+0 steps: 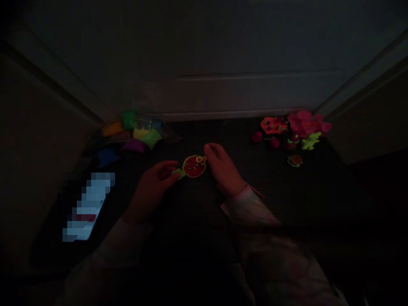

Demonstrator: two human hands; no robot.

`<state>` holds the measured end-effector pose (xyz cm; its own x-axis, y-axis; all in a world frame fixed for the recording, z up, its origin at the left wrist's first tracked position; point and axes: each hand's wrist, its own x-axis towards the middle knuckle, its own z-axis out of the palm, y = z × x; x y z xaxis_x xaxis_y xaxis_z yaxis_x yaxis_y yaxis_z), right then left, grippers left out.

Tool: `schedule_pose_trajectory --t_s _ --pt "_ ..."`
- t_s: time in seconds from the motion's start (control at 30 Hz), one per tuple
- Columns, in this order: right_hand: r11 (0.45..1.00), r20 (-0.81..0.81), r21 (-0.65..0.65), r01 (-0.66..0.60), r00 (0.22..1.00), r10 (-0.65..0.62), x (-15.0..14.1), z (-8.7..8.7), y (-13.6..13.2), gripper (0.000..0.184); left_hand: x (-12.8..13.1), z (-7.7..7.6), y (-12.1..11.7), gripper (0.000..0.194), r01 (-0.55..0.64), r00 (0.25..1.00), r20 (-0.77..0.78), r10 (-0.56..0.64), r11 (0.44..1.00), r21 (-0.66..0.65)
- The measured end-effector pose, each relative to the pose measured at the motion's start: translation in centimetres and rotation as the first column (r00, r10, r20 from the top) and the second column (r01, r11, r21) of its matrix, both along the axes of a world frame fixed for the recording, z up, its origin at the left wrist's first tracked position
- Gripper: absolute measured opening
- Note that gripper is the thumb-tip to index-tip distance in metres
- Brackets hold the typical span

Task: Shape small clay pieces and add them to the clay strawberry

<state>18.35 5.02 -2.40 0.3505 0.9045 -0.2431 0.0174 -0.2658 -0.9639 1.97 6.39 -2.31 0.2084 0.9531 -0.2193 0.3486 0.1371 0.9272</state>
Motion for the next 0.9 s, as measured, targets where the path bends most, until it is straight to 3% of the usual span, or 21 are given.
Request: schedule_pose_trajectory --t_s 0.43,0.6,0.9 --pt "0.995 0.025 0.012 -0.103 0.994 0.103 0.6 -0.8 -0.5 0.033 -0.6 1.6 0.6 0.035 -0.040 0.994 -0.096 0.048 0.996 0.080" --pt "0.993 0.050 0.030 -0.112 0.993 0.110 0.5 -0.8 -0.5 0.032 0.3 1.1 0.3 0.034 -0.007 0.998 -0.064 0.006 1.000 -0.007" --pt "0.993 0.087 0.036 -0.116 0.990 0.113 0.5 -0.7 -0.6 0.033 0.8 0.3 0.4 0.036 -0.036 0.995 -0.090 0.036 0.999 -0.003"
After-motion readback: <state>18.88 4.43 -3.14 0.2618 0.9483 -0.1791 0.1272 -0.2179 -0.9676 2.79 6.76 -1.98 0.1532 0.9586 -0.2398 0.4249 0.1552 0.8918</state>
